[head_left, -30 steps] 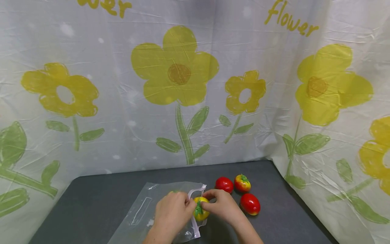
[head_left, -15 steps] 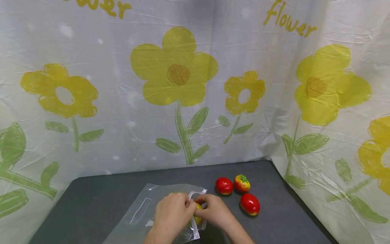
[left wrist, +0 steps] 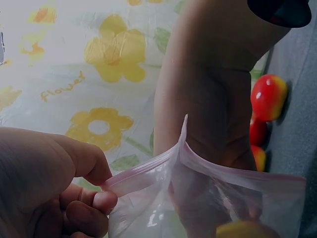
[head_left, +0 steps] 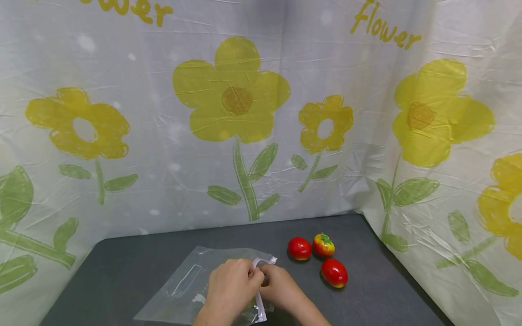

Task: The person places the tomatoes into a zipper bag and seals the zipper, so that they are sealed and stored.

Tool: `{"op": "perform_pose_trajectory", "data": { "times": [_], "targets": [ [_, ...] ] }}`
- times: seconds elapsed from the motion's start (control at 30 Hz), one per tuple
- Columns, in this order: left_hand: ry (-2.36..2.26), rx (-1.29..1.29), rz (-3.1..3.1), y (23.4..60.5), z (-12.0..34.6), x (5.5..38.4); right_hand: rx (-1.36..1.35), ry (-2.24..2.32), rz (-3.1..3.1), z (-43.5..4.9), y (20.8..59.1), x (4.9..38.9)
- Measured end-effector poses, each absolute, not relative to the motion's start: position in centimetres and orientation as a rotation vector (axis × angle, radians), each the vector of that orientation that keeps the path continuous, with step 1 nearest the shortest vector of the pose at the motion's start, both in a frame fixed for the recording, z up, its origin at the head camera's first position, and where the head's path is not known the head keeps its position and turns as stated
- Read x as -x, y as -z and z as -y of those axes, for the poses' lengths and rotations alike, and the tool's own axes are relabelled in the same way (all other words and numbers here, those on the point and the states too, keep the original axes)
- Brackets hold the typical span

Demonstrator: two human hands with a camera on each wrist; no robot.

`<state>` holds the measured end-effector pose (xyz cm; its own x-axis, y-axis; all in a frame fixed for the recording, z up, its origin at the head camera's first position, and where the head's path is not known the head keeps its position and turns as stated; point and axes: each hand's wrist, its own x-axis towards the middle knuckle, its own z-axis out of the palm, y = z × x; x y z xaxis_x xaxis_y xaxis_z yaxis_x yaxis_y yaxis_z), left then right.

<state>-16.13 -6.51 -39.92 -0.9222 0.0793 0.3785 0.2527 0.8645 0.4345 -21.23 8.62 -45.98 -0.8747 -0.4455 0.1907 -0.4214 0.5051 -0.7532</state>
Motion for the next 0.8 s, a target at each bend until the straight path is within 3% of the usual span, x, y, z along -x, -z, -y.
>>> {"op": "perform_pose_trajectory", "data": {
  "times": [0.8],
  "targets": [
    [0.705,0.263,2.694,40.2,6.2,16.2,0.731,1.322,-2.904,-7.4,47.7,20.9]
  ]
}}
